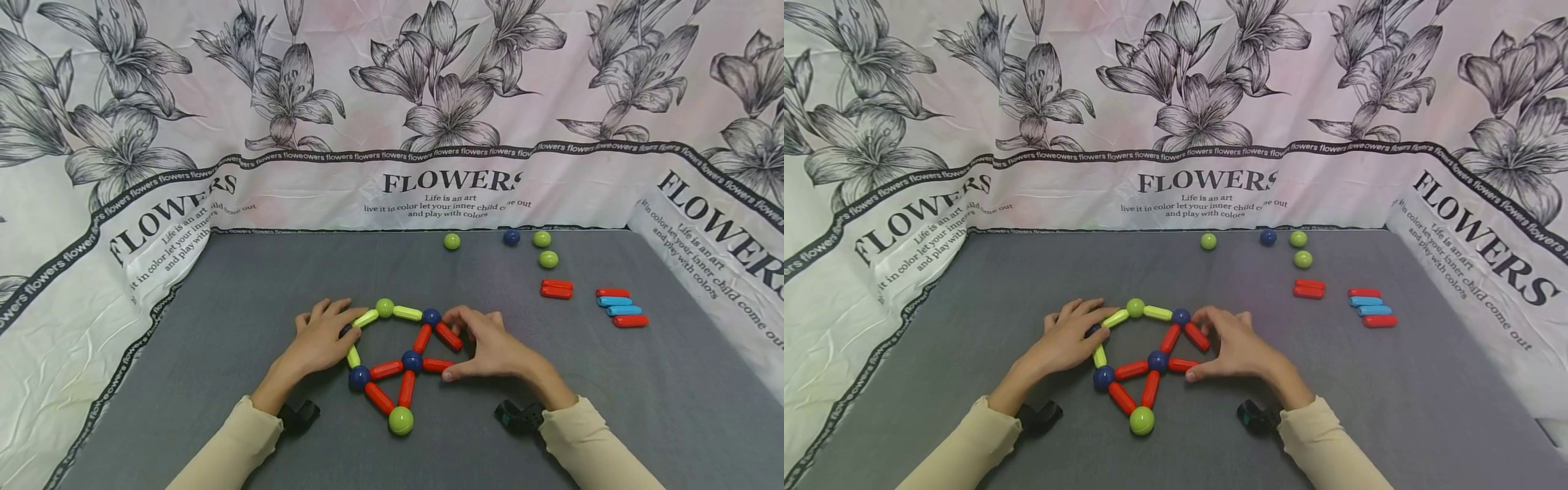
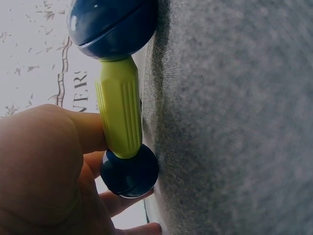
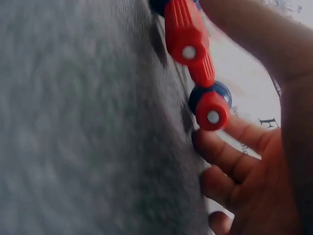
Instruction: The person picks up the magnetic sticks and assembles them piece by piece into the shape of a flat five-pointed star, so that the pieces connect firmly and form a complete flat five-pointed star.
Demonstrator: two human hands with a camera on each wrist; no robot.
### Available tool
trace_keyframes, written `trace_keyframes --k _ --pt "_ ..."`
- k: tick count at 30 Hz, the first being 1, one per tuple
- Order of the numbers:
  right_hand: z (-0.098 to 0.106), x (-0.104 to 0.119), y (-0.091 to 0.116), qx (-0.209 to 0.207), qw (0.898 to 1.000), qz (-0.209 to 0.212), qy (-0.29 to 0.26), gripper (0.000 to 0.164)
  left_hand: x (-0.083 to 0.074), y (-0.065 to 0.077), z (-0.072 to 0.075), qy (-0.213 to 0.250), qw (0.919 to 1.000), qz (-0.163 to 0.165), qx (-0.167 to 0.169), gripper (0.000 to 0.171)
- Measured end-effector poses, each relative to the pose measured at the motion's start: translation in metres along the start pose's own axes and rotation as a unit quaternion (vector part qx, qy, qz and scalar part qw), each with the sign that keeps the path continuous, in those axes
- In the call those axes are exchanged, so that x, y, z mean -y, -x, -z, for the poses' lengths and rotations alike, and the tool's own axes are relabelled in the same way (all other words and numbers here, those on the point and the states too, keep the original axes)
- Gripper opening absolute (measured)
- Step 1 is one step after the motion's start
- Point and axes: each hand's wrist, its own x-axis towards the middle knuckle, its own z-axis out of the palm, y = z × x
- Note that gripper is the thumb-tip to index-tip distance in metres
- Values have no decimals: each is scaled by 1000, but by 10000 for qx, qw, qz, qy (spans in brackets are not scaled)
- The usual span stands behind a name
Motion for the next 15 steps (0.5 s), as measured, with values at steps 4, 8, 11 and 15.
trace_keyframes --k 4,8,11,15 --pt "1 1 2 200 9995 101 209 104 0 0 0 -11 10000 -19 -3 44" --pt "2 3 3 274 9987 228 370 103 0 -1 0 -17 10000 -28 7 43" --pt "2 5 3 274 9985 234 410 97 0 -1 0 -18 10000 -32 10 43" --pt "3 6 3 286 9985 203 416 92 0 -1 0 -3 10000 -29 9 43"
